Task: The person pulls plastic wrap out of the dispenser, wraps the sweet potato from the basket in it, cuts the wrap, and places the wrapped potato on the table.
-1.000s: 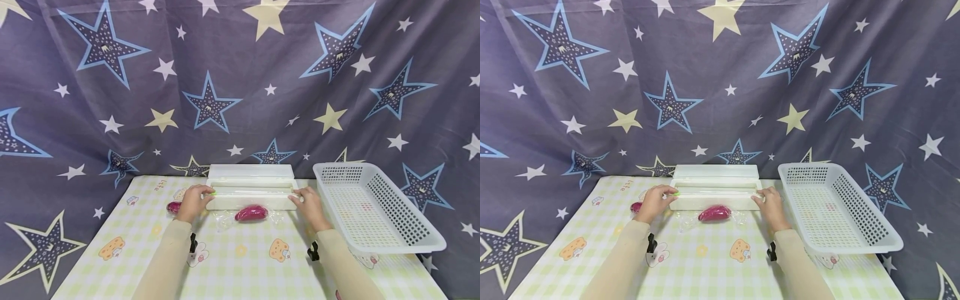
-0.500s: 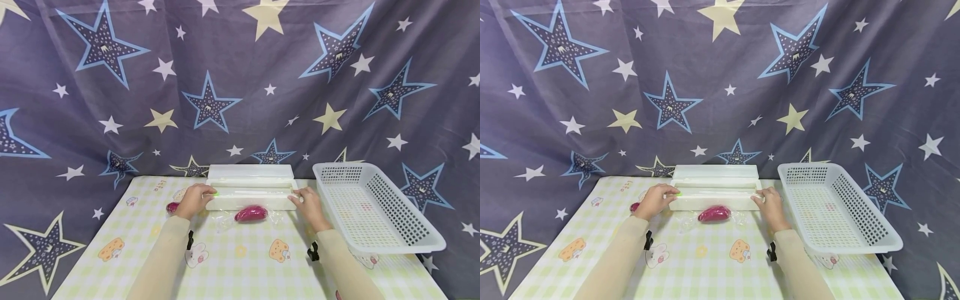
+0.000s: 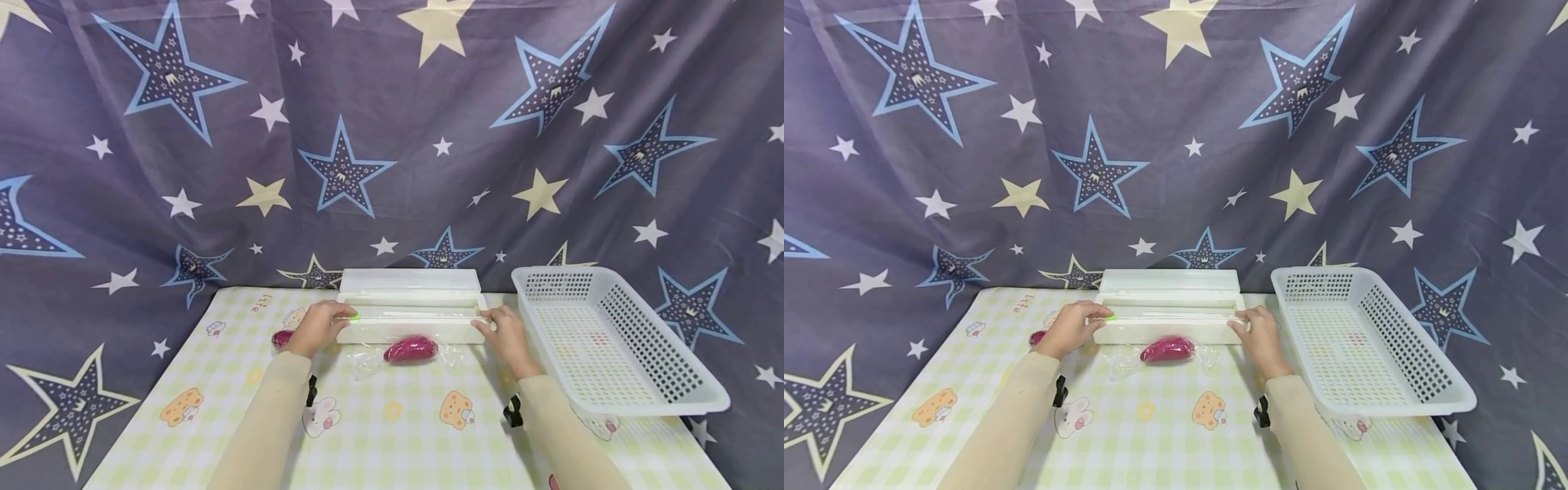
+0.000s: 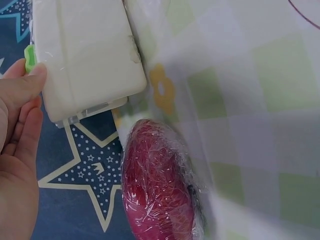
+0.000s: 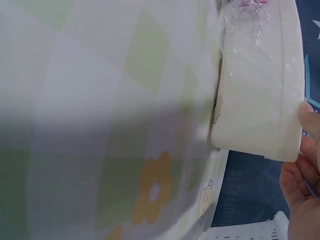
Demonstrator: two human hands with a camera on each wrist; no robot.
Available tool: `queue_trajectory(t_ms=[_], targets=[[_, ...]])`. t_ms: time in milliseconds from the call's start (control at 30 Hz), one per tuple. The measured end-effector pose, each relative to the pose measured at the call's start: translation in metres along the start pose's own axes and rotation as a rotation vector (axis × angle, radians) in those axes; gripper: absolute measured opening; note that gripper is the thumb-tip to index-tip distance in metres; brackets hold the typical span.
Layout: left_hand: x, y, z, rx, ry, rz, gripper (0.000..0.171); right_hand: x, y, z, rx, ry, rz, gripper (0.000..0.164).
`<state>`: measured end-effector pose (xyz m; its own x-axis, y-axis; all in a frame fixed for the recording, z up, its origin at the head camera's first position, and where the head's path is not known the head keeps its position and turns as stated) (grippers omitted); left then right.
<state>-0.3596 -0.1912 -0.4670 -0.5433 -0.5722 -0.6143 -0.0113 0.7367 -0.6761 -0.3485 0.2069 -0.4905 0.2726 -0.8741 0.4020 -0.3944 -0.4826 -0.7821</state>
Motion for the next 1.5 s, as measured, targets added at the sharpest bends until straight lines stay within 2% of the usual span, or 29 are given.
queue_trajectory(t_ms=[267,533,767,900,967,1100,1300,1500], targets=[[-0.003,-0.001,-0.002,0.059,-0.023,0.034,0.025,-0.002,0.000,0.000,-0.002,-0.001,0.004,0.034],[-0.008,0.001,-0.006,0.075,-0.041,0.055,0.029,-0.004,0.000,-0.001,0.010,0.011,-0.001,0.036],[-0.010,0.005,-0.012,0.118,-0.003,0.001,0.040,-0.004,-0.001,-0.003,-0.034,-0.021,0.004,0.033],[-0.011,0.006,-0.012,0.118,-0.014,-0.017,0.041,-0.003,0.000,-0.002,-0.052,-0.042,0.016,0.032],[-0.012,0.007,-0.012,0.119,-0.041,0.000,0.039,-0.004,0.001,-0.002,-0.056,-0.039,0.013,0.031],[-0.014,0.010,-0.012,0.094,-0.095,0.037,0.038,-0.004,0.001,-0.002,-0.058,-0.038,0.014,0.031],[-0.018,0.017,-0.015,0.026,-0.083,0.005,0.028,-0.004,0.001,-0.001,-0.033,-0.031,0.013,0.032],[-0.021,0.021,-0.015,-0.011,-0.103,-0.004,0.018,-0.002,0.000,0.001,-0.007,-0.004,0.008,0.033]])
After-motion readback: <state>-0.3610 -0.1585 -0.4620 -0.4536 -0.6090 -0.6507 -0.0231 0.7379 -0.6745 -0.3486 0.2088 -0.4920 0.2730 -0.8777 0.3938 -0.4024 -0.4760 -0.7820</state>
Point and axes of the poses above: each hand's wrist, its own z-axis away from the middle knuckle, its own y-axis out of the palm, x = y × z, the point moved 2 cm from there along -z, towards the middle knuckle, and after that the axes turned 11 degrees about z, right-handed, at the moved point
